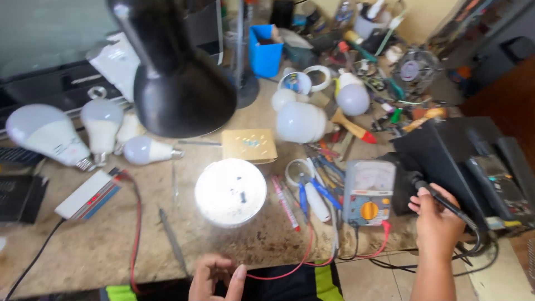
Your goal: Testing and soldering an LED panel on a workbench
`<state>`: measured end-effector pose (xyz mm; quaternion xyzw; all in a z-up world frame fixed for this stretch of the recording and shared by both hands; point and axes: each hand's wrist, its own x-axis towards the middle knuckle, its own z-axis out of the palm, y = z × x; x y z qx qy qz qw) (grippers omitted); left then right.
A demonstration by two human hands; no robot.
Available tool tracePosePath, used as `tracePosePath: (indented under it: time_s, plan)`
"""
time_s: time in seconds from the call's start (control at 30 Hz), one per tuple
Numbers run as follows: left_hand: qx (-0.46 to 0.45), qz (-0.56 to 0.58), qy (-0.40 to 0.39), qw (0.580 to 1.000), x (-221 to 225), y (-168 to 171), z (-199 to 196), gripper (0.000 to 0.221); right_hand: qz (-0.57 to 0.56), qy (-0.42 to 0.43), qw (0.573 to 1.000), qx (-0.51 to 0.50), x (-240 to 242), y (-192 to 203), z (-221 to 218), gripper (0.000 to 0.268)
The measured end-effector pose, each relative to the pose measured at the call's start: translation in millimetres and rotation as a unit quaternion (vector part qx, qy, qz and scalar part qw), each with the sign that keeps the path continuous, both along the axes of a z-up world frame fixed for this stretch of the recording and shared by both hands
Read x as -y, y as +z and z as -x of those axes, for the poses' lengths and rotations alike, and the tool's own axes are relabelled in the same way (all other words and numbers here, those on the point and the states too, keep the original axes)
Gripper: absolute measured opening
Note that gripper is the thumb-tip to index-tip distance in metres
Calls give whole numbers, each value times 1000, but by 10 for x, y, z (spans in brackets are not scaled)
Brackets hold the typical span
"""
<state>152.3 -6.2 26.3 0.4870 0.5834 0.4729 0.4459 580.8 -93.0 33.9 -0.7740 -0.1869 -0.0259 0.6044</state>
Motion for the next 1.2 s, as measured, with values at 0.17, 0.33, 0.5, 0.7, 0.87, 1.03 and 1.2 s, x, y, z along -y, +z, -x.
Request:
tracePosePath:
  time_s: [0.17,0.33,0.5,0.7,0.87,1.03,1.2]
  plan:
    - [18,-70,3,997,-190,255,334,15,-114,90,973,-180,140,-503,-185,26]
    - [-14,-127,33,991,-404,320,566,24,-102,48,981,-157,417,-792,81,45]
    - [-69,-130,107,983,-622,269,937,22,143,136,980,25,165,-185,765,39]
    - [-106,-45,82,990,-656,288,1152,20,84,434,895,64,-861,1068,2285,110]
    - [-164,-37,18,986,-596,173,1249,20,241,475,845,53,-1050,887,2367,114]
    - [-330,10,-60,942,-720,148,1180,29,332,249,897,156,-633,822,1964,32]
    - [-438,-104,-64,891,-1032,-198,896,44,482,283,801,216,-678,503,1905,30]
